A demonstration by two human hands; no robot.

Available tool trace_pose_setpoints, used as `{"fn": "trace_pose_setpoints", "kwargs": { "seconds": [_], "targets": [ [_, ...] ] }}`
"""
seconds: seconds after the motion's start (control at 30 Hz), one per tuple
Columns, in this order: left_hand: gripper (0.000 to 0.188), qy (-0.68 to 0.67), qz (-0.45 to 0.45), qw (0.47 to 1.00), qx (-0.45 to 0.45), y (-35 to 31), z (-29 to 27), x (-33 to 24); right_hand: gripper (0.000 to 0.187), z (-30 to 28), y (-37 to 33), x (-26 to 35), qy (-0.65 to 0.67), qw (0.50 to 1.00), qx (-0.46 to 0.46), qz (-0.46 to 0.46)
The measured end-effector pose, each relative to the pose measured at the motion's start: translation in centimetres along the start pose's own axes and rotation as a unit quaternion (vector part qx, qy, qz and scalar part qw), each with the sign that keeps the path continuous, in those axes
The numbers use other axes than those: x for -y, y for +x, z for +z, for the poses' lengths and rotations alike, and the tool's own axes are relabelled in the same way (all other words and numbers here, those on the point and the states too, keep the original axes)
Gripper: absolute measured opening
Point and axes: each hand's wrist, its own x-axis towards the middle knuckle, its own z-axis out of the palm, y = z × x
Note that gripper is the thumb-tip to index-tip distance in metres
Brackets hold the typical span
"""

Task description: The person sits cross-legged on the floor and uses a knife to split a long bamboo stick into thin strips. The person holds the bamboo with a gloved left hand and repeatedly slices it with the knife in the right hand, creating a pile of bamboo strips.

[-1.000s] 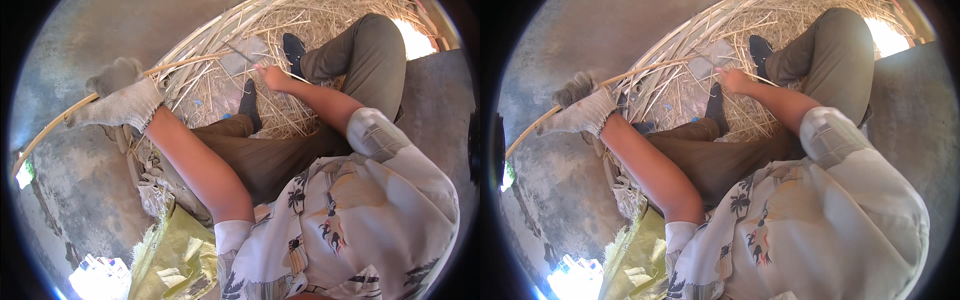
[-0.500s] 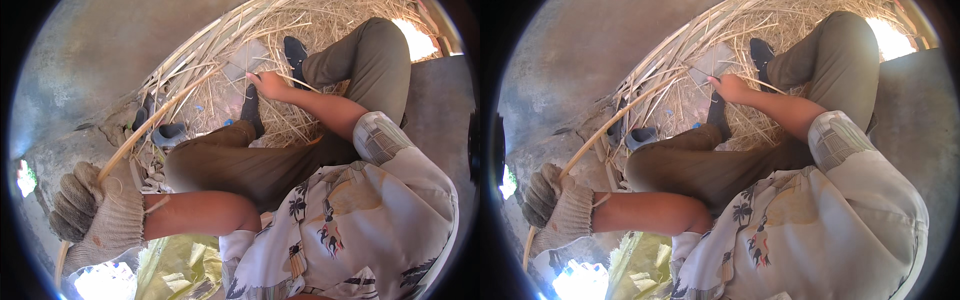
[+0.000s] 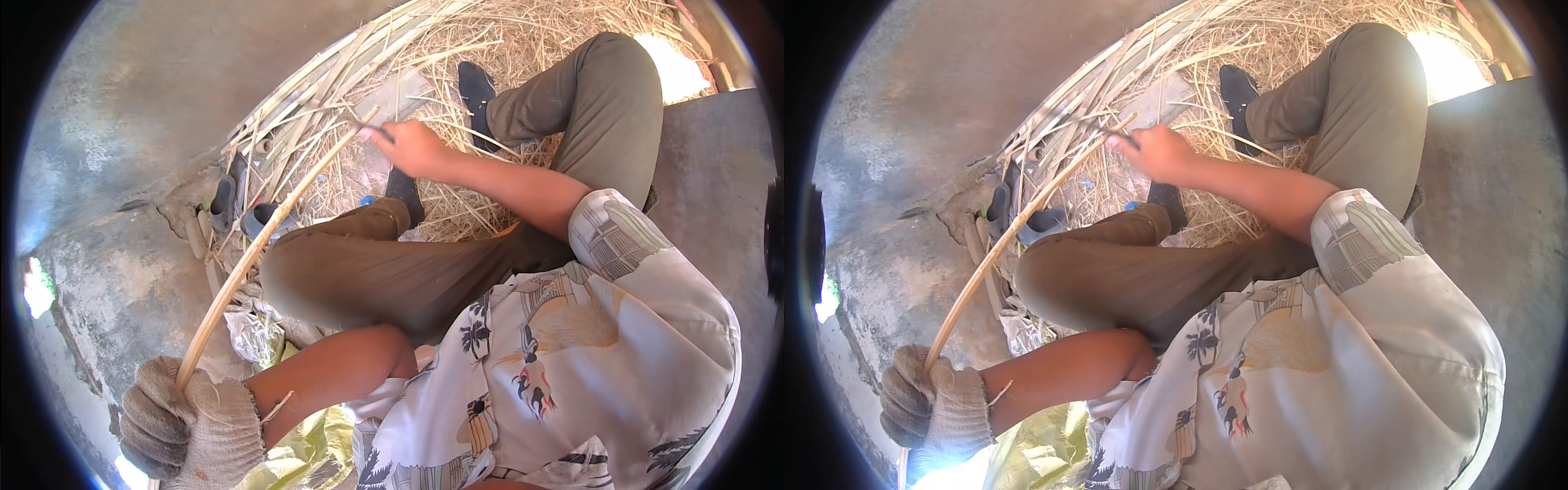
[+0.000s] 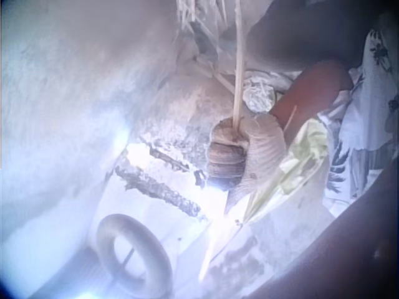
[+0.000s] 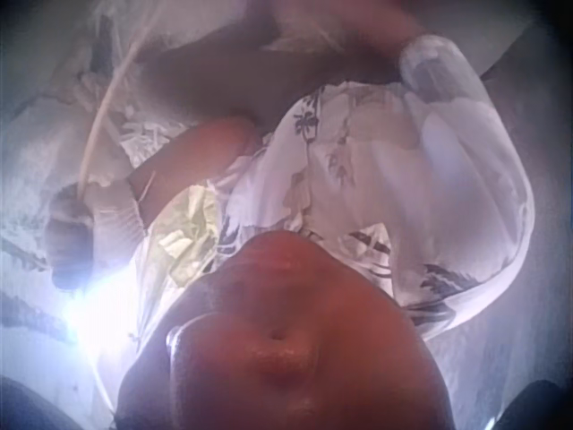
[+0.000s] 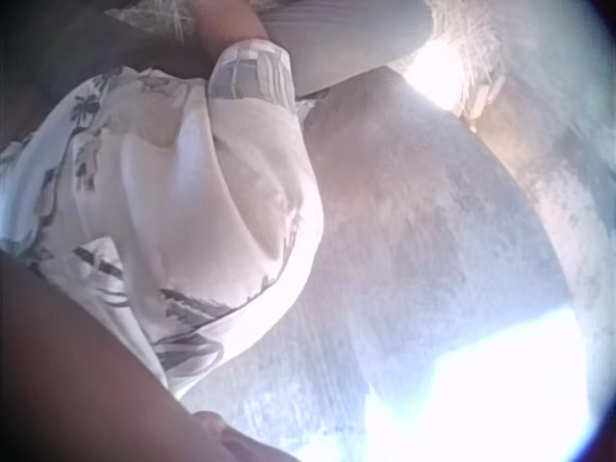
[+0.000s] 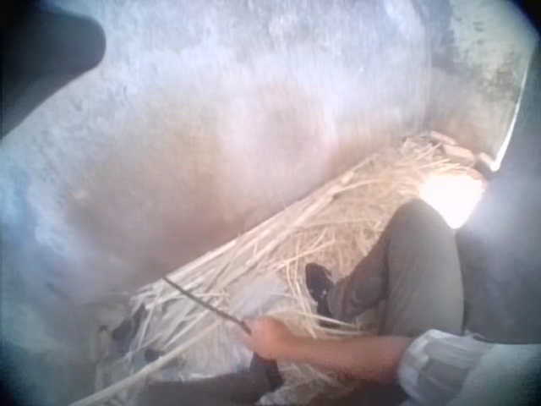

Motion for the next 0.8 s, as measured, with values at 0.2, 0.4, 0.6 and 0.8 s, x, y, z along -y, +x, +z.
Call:
{"fn": "trace_pose_setpoints", "kwargs": {
  "seconds": [0.2,0.4,0.6,0.8],
  "targets": [
    [0.025,0.034,0.034,0.999,-0.001,0.2,-0.6,-1.1,0.063,1.1,0.8,-9.6,0.005,0.99,-0.037,0.136],
    [0.026,0.041,0.068,0.997,0.003,0.8,0.8,-1.9,0.069,-3.2,1.9,-1.1,-0.012,0.988,-0.018,0.156],
    [0.059,-0.258,-0.054,0.961,0.081,2.5,8.0,1.8,0.056,-0.4,2.3,-3.6,0.464,0.795,0.098,0.38],
    [0.072,-0.233,-0.327,0.91,-0.104,-1.9,22.0,8.2,0.044,-1.8,1.0,1.3,0.532,0.775,0.057,0.337]
  ]
}}
